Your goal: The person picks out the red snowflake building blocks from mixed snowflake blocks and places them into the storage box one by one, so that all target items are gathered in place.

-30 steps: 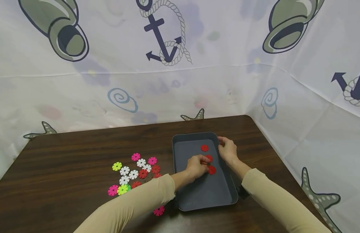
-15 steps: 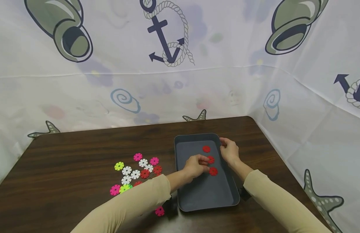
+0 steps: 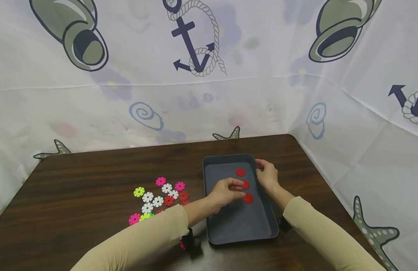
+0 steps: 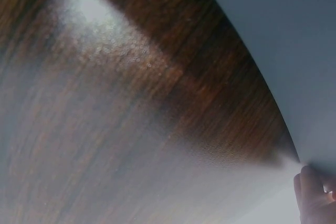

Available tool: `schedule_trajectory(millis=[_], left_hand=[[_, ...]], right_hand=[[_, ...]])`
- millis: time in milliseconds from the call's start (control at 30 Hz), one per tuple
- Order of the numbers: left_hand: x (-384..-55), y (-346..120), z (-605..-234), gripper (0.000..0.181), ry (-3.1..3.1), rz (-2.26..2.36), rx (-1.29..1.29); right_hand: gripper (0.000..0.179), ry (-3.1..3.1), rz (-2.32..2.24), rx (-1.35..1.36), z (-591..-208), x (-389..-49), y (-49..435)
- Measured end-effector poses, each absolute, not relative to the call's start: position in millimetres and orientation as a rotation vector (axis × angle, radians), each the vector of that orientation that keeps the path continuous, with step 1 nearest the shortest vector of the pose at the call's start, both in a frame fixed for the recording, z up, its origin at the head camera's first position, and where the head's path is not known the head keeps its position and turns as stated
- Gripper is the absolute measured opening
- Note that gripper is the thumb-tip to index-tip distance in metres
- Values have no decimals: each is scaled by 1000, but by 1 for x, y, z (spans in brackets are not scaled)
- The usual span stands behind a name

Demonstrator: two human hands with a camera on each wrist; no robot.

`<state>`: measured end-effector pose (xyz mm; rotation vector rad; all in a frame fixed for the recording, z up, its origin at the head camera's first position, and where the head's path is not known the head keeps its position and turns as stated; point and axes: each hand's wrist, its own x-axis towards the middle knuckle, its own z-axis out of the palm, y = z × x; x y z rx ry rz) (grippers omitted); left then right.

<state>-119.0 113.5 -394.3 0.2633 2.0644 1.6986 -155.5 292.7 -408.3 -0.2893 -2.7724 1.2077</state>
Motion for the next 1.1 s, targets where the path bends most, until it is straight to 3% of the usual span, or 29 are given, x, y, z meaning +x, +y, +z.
schedule_trajectory(millis=[1100], left_hand=[[-117, 17, -366, 40, 1872, 1876, 299]], right_hand=[[40, -2768, 1230, -271, -409, -155, 294]])
